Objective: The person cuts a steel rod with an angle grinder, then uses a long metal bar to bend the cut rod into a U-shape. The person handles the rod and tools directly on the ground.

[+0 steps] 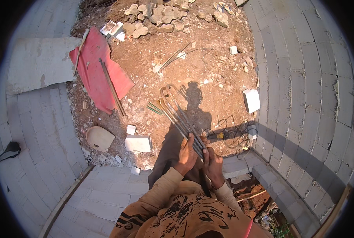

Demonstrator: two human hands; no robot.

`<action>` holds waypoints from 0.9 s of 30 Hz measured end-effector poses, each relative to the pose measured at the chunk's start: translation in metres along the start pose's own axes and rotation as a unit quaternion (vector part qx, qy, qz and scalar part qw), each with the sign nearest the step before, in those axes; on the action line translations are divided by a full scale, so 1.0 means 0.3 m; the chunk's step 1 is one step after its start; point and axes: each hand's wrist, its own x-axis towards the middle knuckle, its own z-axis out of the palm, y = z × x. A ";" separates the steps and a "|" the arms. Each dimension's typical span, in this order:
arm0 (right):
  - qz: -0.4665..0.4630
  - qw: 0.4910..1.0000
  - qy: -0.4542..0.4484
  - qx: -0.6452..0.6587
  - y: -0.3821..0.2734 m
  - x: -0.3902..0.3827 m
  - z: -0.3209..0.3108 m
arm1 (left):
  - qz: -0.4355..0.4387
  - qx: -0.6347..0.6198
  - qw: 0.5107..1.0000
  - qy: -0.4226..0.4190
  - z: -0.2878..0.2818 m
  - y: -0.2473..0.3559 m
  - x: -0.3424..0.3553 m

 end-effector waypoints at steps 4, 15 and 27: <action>0.025 0.995 0.083 0.041 -0.132 0.330 -0.112 | 0.089 0.054 0.994 -0.034 0.273 0.249 0.210; 0.098 0.976 0.183 0.063 -0.040 1.278 -0.340 | 0.423 0.289 0.855 -0.076 0.831 1.415 0.973; 0.171 0.973 0.105 0.113 0.785 2.025 1.064 | 0.237 0.888 0.391 0.058 -0.148 1.612 2.606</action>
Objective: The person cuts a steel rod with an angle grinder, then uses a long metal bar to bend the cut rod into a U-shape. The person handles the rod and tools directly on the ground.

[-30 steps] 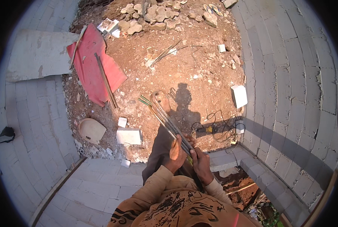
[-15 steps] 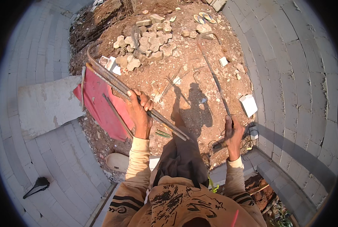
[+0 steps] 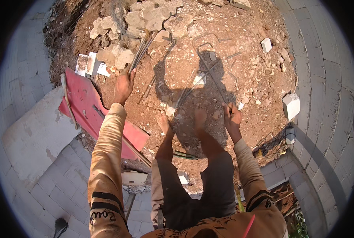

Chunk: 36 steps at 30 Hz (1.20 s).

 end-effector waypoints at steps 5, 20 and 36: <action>-0.042 0.994 0.026 -0.100 0.308 0.182 0.469 | 0.007 0.032 0.997 -0.065 0.626 -0.298 0.085; -0.063 0.978 0.136 0.141 0.199 0.518 0.788 | 0.079 -0.092 0.979 0.165 0.921 -0.346 -0.039; -0.085 0.948 0.140 0.272 -0.009 0.835 0.619 | 0.077 -0.143 0.984 0.080 1.048 -0.353 -0.135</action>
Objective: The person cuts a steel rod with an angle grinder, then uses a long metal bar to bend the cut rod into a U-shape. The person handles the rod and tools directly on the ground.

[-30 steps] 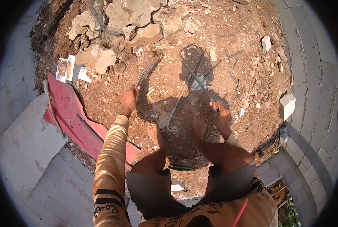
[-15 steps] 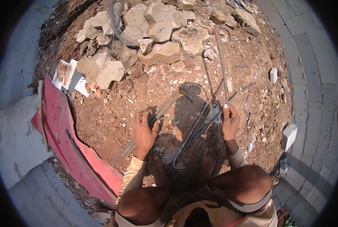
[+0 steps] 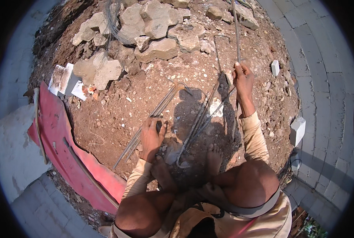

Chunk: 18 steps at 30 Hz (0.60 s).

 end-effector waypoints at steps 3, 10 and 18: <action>0.009 0.999 0.028 -0.039 0.076 0.026 -0.022 | 0.043 -0.068 0.992 -0.092 0.109 0.087 -0.070; 0.016 0.994 0.016 -0.109 0.230 0.077 -0.073 | -0.011 -0.040 0.983 -0.178 0.297 0.148 -0.108; 0.047 0.978 -0.025 -0.203 0.374 -0.056 -0.207 | -0.037 -0.129 0.985 -0.110 0.122 0.108 0.005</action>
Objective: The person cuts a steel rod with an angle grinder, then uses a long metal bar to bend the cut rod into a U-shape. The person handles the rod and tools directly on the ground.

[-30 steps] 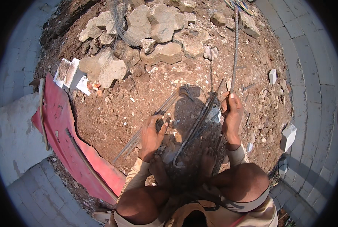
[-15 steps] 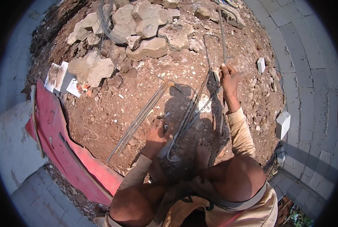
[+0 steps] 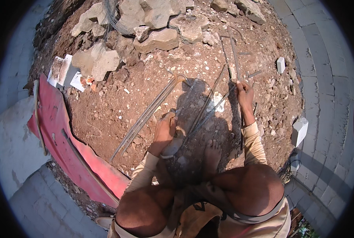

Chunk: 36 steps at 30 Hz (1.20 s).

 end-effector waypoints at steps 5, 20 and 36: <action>0.051 0.997 -0.035 0.039 0.019 -0.075 -0.049 | 0.010 0.056 0.998 0.031 -0.220 0.027 0.016; 0.066 0.995 -0.012 0.070 -0.051 -0.185 -0.087 | -0.080 -0.534 0.788 0.297 -0.400 0.047 0.076; 0.055 0.941 -0.094 0.320 -0.239 -0.349 0.173 | -0.121 -0.365 0.912 -0.147 0.085 0.103 0.029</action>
